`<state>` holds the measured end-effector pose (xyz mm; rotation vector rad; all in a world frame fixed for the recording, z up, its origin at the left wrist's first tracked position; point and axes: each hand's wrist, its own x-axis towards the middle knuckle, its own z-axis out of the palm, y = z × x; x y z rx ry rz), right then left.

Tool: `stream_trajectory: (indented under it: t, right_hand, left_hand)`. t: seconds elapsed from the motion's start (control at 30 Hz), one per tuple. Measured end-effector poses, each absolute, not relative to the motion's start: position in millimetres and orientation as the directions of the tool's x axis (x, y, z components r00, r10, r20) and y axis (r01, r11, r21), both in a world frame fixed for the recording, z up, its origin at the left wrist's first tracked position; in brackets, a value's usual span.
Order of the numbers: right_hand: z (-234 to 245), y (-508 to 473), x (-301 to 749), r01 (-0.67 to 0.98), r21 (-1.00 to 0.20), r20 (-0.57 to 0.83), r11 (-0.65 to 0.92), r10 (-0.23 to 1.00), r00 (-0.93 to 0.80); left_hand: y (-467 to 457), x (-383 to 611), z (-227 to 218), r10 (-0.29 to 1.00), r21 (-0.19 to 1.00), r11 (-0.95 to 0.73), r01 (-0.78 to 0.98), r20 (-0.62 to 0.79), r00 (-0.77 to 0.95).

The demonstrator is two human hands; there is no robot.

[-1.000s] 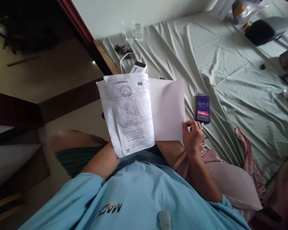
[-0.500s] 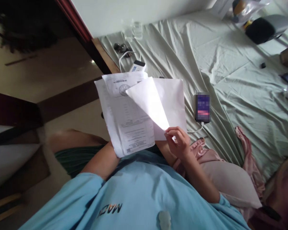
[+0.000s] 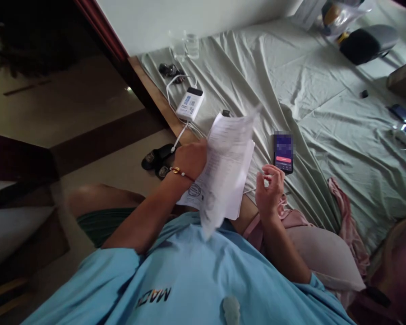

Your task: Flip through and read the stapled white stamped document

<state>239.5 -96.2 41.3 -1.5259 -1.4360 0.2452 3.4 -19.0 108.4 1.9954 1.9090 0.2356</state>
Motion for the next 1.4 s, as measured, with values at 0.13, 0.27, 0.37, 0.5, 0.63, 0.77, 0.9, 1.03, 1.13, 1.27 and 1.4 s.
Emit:
stream_trajectory:
  t: [0.13,0.27,0.37,0.5,0.63,0.77,0.9,1.03,1.13,1.27,1.4]
  right_hand:
    - [36,-96,241,0.493,-0.862,0.349,0.118,0.844,0.408]
    - [32,-91,243,0.360,-0.930,0.238,0.073,0.867,0.438]
    - [33,-89,242,0.246,-0.965,0.181,0.092,0.911,0.371]
    - [36,-90,240,0.002,-1.000,0.012,0.012,0.968,0.250]
    - [36,-94,242,-0.191,-0.961,-0.242,-0.200,0.942,0.233]
    - [37,-94,244,-0.198,-0.957,-0.255,-0.211,0.939,0.231]
    - [39,-93,244,-0.217,-0.938,-0.301,-0.270,0.945,0.126]
    - [39,-95,243,-0.222,-0.900,-0.395,-0.376,0.917,0.052]
    - [38,-95,244,-0.201,-0.900,-0.405,-0.388,0.913,0.050]
    - [36,-95,244,-0.205,-0.900,-0.402,-0.384,0.914,0.050]
    - [36,-97,244,-0.208,-0.910,-0.372,-0.358,0.928,0.029]
  left_hand:
    - [-17,-1,100,0.989,0.217,-0.102,0.971,-0.086,0.123]
    - [-22,-16,90,0.986,0.536,-0.166,0.828,0.081,0.146]
    - [-29,-27,83,0.981,0.766,-0.192,0.613,0.135,0.139]
    - [-41,-25,67,0.988,0.945,-0.115,0.307,0.078,0.130]
    - [-52,-10,47,0.993,0.997,-0.067,-0.035,0.070,0.096]
    - [-53,-6,42,0.988,0.975,0.073,-0.209,-0.043,0.148]
    - [-38,-10,55,0.974,0.916,0.180,-0.358,-0.115,0.196]
    - [-15,-8,70,0.972,0.899,0.206,-0.387,-0.143,0.185]
    - [-5,-4,74,0.977,0.910,0.189,-0.370,-0.136,0.165]
    - [-6,0,78,0.980,0.904,0.173,-0.392,-0.119,0.157]
    - [-9,2,83,0.969,0.809,0.193,-0.555,-0.068,0.238]
